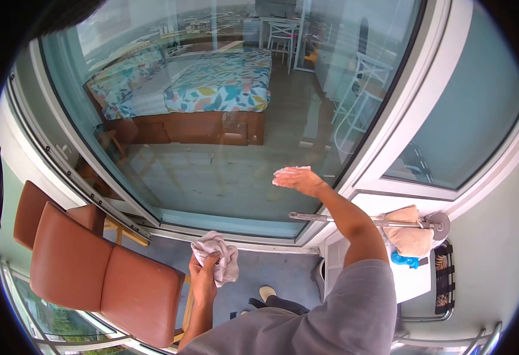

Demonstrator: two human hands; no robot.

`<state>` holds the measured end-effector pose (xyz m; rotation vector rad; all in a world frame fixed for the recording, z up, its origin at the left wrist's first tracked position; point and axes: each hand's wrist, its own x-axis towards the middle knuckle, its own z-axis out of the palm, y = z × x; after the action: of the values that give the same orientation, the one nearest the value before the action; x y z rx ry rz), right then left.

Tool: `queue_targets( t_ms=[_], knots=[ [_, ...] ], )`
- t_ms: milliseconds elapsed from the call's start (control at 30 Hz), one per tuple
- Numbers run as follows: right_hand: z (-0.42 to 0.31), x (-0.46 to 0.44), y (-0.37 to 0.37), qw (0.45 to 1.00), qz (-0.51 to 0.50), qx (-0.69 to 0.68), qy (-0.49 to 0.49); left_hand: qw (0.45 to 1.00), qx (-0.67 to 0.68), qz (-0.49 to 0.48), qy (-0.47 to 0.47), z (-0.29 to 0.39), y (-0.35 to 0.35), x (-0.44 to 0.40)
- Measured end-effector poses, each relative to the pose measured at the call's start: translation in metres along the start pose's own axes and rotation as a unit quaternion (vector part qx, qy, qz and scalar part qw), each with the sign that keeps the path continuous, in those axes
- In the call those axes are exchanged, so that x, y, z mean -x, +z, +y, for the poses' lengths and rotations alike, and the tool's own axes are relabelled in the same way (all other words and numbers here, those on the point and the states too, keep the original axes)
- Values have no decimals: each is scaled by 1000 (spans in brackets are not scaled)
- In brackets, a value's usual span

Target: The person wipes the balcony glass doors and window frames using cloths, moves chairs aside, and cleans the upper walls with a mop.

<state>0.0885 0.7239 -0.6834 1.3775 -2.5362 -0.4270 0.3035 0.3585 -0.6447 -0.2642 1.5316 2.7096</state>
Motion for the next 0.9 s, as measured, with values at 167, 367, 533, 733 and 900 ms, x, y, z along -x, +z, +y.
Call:
queue_targets(
  t_ms=[167,367,533,733,900],
  knots=[
    [54,27,-158,977,47,125,167,1000,6,-22,-18,-2,18,-8],
    [129,29,-291,842,380,258,284,998,-6,-57,-13,-3,57,-10],
    [107,10,-246,683,564,180,427,995,-46,-86,-30,-13,64,-11],
    [-38,2,-44,651,502,-83,562,977,-153,-145,38,-5,85,-4],
    [-63,22,-60,633,534,-144,541,943,-190,-271,-21,0,88,-4]
  ],
)
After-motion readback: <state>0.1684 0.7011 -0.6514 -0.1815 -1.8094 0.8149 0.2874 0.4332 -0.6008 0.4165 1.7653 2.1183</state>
